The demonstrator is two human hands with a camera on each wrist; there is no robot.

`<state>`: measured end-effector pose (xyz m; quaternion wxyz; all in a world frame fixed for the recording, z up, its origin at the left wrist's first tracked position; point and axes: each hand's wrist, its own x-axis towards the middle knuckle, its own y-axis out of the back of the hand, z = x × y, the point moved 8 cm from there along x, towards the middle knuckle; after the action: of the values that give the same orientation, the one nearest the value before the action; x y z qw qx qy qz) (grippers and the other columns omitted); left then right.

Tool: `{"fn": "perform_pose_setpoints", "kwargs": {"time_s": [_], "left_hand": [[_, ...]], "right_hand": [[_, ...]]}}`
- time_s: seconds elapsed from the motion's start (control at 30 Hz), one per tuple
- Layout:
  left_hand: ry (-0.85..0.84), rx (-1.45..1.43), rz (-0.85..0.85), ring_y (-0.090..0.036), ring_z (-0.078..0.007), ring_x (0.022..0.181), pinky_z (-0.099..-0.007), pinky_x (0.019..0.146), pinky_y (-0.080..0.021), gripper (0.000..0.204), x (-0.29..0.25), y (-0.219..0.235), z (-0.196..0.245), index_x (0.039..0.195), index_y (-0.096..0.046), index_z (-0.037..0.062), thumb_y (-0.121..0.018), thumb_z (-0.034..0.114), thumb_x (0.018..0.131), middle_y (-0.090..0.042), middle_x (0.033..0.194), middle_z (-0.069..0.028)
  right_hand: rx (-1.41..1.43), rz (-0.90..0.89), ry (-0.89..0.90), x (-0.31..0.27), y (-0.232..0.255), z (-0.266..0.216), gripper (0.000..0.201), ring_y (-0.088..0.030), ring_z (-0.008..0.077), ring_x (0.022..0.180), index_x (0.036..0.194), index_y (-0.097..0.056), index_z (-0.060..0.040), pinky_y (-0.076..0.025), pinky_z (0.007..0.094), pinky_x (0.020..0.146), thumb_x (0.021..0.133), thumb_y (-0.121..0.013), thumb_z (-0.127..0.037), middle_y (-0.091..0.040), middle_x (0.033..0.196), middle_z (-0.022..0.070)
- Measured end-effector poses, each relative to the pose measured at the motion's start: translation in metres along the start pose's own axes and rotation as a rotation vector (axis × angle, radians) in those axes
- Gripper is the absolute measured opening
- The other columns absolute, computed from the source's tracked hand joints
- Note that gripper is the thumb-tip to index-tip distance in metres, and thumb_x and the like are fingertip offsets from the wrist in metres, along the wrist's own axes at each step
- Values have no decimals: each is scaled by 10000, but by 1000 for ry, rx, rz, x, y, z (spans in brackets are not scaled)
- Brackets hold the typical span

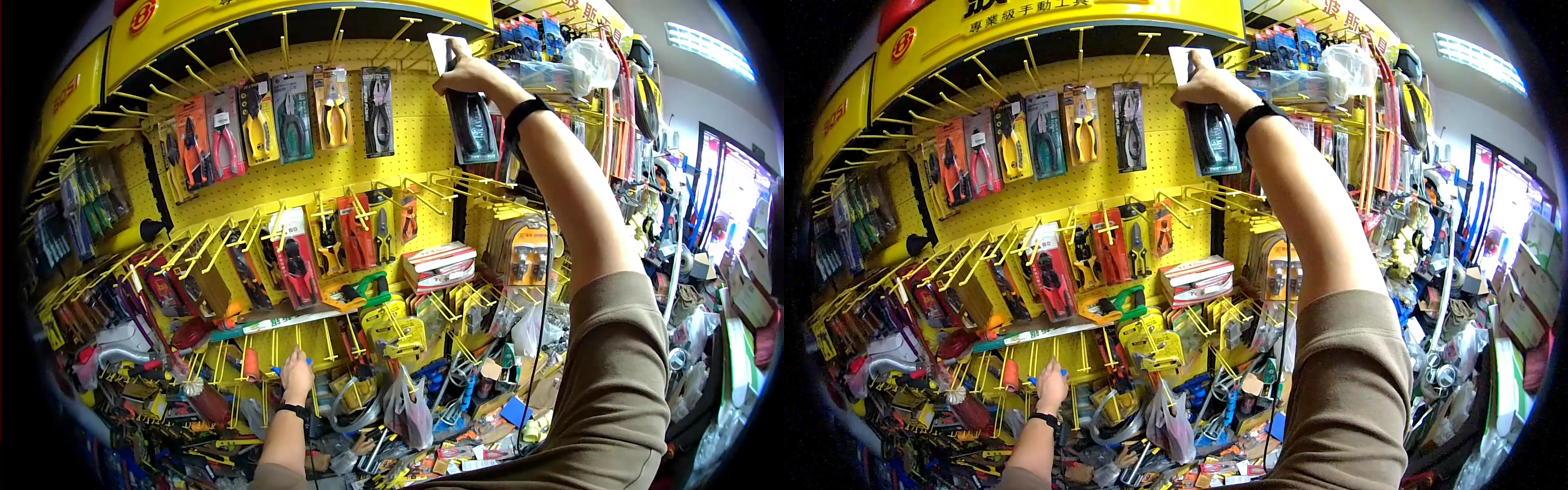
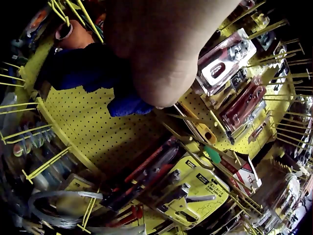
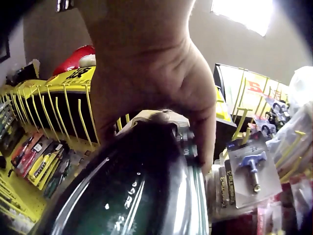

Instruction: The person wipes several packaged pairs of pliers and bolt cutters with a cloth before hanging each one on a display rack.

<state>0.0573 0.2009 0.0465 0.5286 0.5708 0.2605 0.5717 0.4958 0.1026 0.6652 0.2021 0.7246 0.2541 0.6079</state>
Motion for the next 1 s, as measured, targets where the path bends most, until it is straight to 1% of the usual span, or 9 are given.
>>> {"fn": "perform_pose_setpoints", "kwargs": {"time_s": [0.07,0.17,0.33,0.47,0.6,0.7,0.77,0.87,1.0], "left_hand": [[-17,0,12,-551,-369,1181,-444,995,-454,516,0,-4,-2,1310,-517,-32,-672,189,871,-522,1382,-195],[-17,-23,12,-548,-368,1187,-447,996,-456,498,-2,-3,-2,1293,-528,-29,-674,190,871,-513,1395,-191],[-18,-24,15,-545,-378,1190,-450,996,-456,468,-2,-2,-1,1258,-545,-31,-679,191,868,-493,1418,-192],[-15,-51,-5,-543,-386,1191,-453,999,-455,432,0,0,0,1214,-558,-37,-680,192,868,-482,1425,-201],[15,-46,-42,-538,-384,1204,-454,1003,-454,408,2,-2,-2,1202,-569,-20,-675,197,874,-471,1437,-198],[19,-76,-42,-536,-381,1210,-455,1001,-456,403,1,-3,-3,1201,-572,-12,-672,209,878,-469,1441,-195],[22,-80,-34,-537,-380,1210,-456,1001,-456,403,1,-4,-5,1201,-572,-12,-669,214,881,-468,1443,-192],[14,-79,-28,-539,-379,1212,-456,1001,-456,406,-1,-5,-4,1203,-571,-13,-664,221,884,-466,1448,-186],[11,-72,-8,-540,-379,1212,-452,1004,-455,414,1,-6,-6,1210,-566,-17,-664,218,884,-461,1455,-181]], "right_hand": [[55,-63,-20,3,3,-5,1129,-647,377,1058,1506,-233,6,-520,376,876,568,-761,-335,-651,1111,305],[86,-100,-123,-4,14,-7,1171,-653,370,1017,1519,-189,21,-519,362,857,576,-762,-370,-585,1232,322],[19,-294,-196,-6,13,2,1205,-633,370,1084,1576,-72,-216,-572,525,800,616,-779,-394,-517,1374,267],[-47,-413,-170,-19,19,-3,1198,-616,385,1136,1576,-29,-229,-569,526,876,688,-810,-421,-501,1422,209],[-28,-469,-158,-13,5,0,1275,-605,373,1159,1560,77,-229,-604,518,801,689,-835,-415,-469,1422,264],[-55,-429,-117,-9,-1,3,1310,-557,388,1220,1561,78,-166,-568,518,885,669,-845,-430,-439,1448,267],[-170,-148,54,11,-13,8,1353,-450,485,1290,1560,66,-102,-437,468,1058,641,-875,-420,-420,1413,351],[-175,155,130,12,-20,9,1306,-491,462,1267,1554,-30,-92,-468,451,1015,621,-883,-422,-511,1310,362],[111,50,65,16,-19,8,1227,-591,432,1161,1522,-121,-39,-472,405,1015,627,-862,-435,-570,1242,355]]}}
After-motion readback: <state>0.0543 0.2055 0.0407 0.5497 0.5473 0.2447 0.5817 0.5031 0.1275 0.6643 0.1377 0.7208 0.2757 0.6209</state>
